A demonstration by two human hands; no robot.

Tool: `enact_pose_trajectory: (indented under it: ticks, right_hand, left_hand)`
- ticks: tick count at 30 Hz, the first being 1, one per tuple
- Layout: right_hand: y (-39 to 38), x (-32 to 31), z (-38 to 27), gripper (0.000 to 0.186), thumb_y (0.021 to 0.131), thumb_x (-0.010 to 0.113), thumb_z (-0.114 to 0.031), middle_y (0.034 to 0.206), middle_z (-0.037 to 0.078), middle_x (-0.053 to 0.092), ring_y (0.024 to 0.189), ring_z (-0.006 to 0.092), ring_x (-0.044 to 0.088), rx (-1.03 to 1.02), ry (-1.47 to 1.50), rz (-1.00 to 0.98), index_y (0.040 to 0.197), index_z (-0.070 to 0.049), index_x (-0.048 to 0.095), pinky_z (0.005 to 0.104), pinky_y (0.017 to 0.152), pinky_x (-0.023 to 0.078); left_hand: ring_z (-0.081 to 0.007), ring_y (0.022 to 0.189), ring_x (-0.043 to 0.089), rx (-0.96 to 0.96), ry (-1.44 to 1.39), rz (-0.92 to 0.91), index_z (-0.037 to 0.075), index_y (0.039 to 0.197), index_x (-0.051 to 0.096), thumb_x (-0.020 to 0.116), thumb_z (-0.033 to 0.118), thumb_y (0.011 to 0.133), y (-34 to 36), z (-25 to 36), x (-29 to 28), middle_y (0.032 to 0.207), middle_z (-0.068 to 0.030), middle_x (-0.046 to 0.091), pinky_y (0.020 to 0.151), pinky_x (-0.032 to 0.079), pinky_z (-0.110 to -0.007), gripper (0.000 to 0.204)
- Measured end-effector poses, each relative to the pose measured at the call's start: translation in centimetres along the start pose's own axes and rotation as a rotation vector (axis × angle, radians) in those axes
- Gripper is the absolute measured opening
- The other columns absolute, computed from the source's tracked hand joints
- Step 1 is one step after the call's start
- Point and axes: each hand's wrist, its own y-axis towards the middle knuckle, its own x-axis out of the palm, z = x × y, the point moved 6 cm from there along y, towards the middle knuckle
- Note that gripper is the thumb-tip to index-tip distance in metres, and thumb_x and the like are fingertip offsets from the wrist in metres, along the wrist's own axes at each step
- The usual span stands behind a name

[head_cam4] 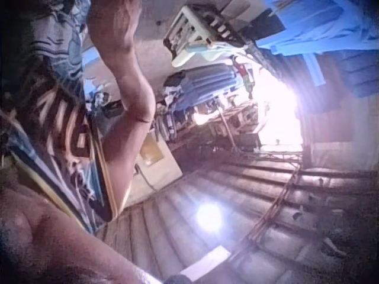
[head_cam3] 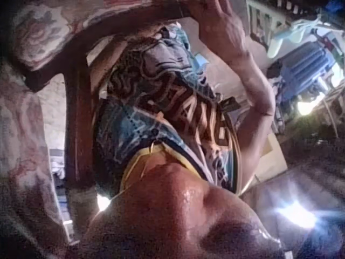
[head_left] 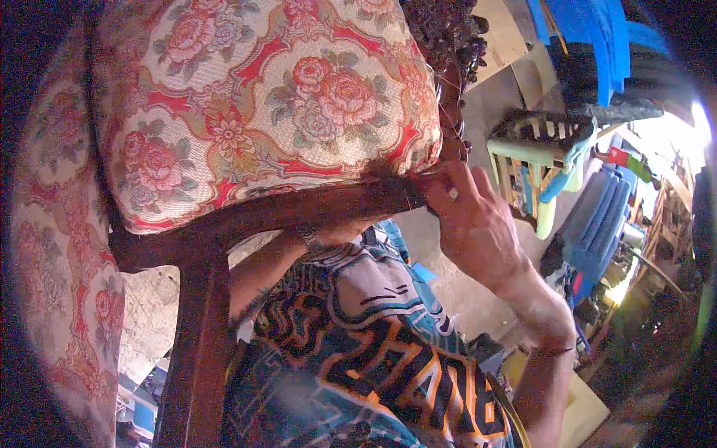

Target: Manually sewing a fabric seam on the corner of a wooden chair frame with floral upholstery.

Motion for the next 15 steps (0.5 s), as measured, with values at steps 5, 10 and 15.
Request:
enact_pose_trajectory:
  ticks: [5, 10, 15]
  right_hand:
    - [0.7, 0.3, -0.9, 0.026, 0.081, 0.059, -0.018, 0.109, 0.012, 0.058, 0.098, 0.0311, 0.058, -0.06, -0.356, -0.066, 0.104, -0.008, 0.061, 0.0389, 0.068, 0.053]
    - [1.3, -0.1, -1.7, 0.026, 0.078, 0.06, -0.019, 0.104, 0.01, 0.057, 0.093, 0.0256, 0.055, -0.067, -0.568, -0.07, 0.102, -0.007, 0.062, 0.0349, 0.067, 0.048]
    - [1.7, 0.0, -2.3, 0.023, 0.075, 0.062, -0.019, 0.099, 0.007, 0.054, 0.095, 0.0227, 0.053, 0.002, -0.689, -0.147, 0.095, -0.008, 0.063, 0.0351, 0.077, 0.044]
  left_hand:
    - [-0.0332, 0.108, 0.061, 0.025, 0.017, 0.017, 0.01, 0.12, 0.061, 0.054, 0.034, 0.097, -0.4, -0.1, 0.4, 0.115, -0.0132, 0.066, 0.095, 0.047, -0.045, 0.034]
    - [-0.0335, 0.107, 0.06, 0.045, 0.03, 0.022, 0.009, 0.118, 0.061, 0.054, 0.032, 0.097, -0.5, 0.2, 0.3, 0.114, -0.0136, 0.066, 0.095, 0.046, -0.045, 0.031]
    - [-0.0338, 0.107, 0.06, 0.066, 0.041, 0.035, 0.009, 0.117, 0.061, 0.054, 0.029, 0.098, -0.5, -0.1, 0.4, 0.113, -0.014, 0.066, 0.095, 0.046, -0.045, 0.029]
